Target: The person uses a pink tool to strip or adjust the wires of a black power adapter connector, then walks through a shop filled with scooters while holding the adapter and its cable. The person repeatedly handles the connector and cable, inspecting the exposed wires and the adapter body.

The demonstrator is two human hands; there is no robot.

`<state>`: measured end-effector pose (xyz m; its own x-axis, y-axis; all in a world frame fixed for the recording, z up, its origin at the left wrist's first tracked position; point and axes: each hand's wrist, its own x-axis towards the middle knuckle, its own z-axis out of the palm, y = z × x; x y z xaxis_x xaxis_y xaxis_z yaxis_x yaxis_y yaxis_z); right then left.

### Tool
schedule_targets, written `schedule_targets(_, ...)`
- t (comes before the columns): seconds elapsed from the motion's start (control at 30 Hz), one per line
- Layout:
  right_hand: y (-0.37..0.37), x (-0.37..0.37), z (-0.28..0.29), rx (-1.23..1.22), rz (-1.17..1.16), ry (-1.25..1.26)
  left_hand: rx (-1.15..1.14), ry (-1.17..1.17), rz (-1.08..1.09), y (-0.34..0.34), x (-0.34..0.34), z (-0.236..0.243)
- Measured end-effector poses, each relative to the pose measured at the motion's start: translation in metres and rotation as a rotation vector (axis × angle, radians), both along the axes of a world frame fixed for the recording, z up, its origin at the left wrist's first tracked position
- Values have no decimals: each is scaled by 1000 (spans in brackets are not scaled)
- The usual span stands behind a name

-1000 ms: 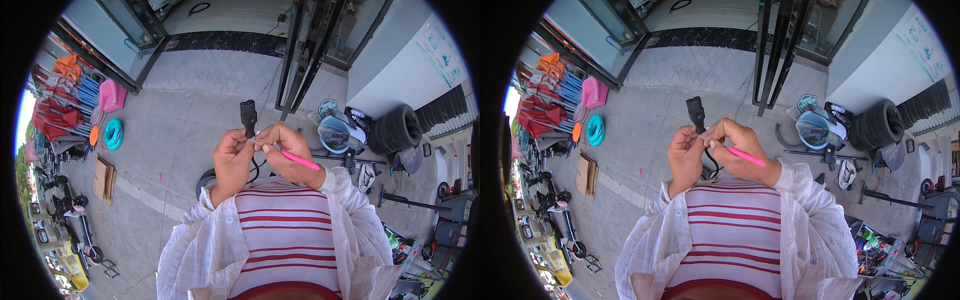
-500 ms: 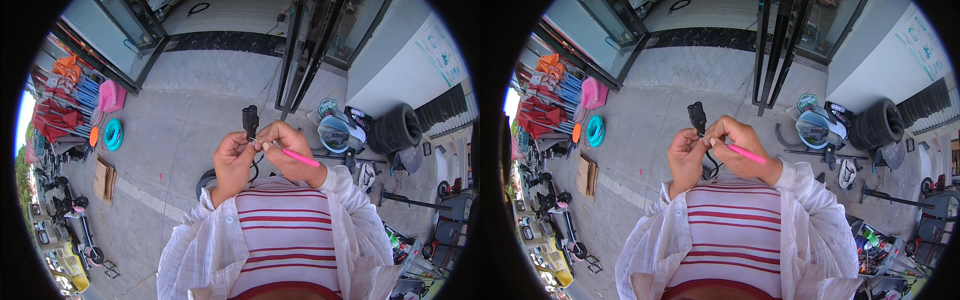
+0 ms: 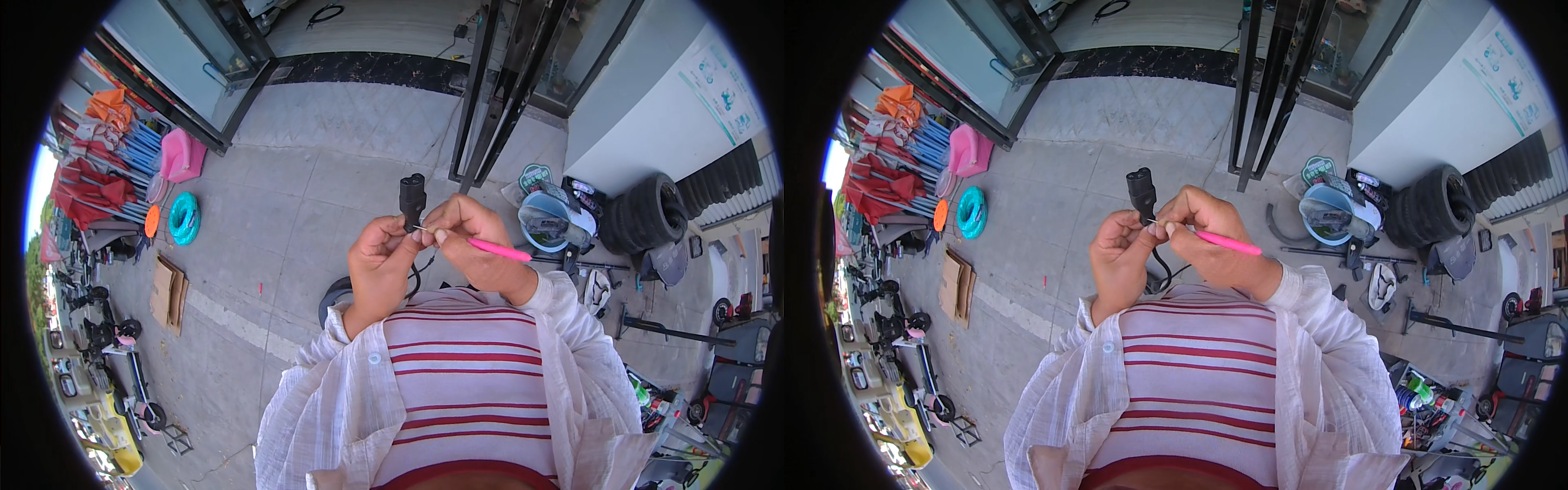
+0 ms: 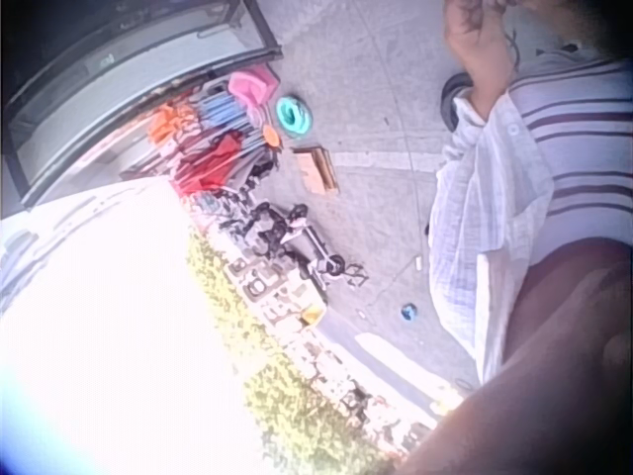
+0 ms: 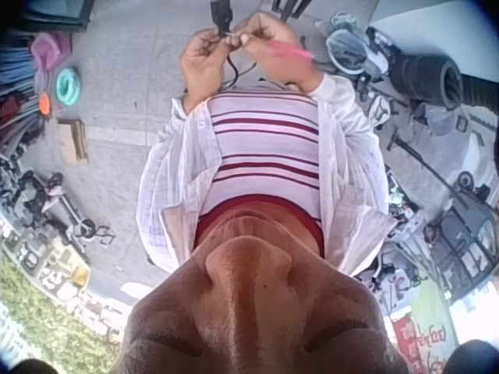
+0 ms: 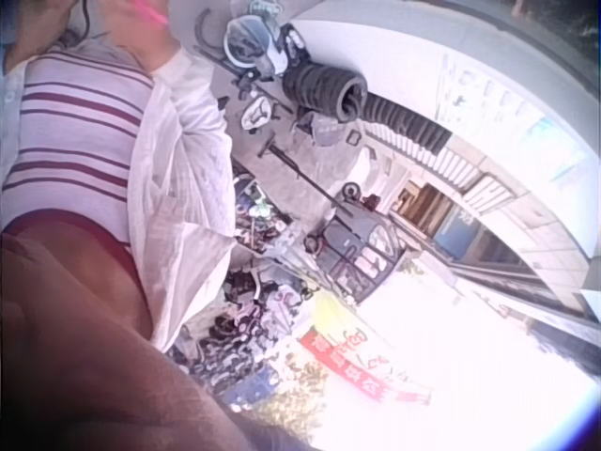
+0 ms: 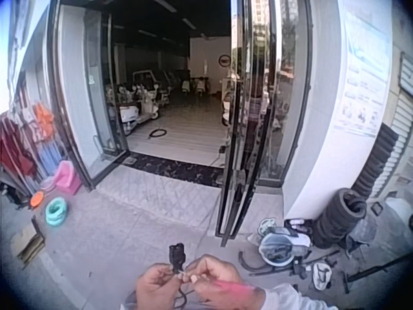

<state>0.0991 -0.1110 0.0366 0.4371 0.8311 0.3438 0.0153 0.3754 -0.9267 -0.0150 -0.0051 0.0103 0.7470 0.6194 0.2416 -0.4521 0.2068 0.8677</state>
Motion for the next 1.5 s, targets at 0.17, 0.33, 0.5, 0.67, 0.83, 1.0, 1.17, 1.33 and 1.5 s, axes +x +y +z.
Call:
schedule_targets(0.17, -5, 4, 7, -17, 78, -3, -4, 70, -9, 5, -1, 3)
schedule_targets(0.33, -1, -1, 5, 27, 33, 108, -31, 33, -12, 2, 0, 5)
schedule_targets(0.5, 1, -3, 4, -22, -1, 66, -2, 13, -24, 2, 0, 3)
schedule_targets(0.67, -1, 6, 4, -31, 59, -31, -12, 14, -14, 1, -2, 1)
schedule_targets(0.83, -1, 1, 3, 23, 37, 39, -11, 48, 2, 3, 1, 6)
schedule_targets(1.0, 1, 2, -1, 27, 22, 35, -30, 42, -7, 4, 1, 3)
schedule_targets(1.17, 1, -1, 0, 45, 14, 104, -37, 41, -24, 4, 1, 1)
schedule_targets(1.33, 4, -2, -1, -31, -34, 54, -3, 76, -18, 5, 1, 0)
schedule_targets(1.5, 5, 11, -8, -96, 66, 117, -22, 161, -42, 5, -1, 4)
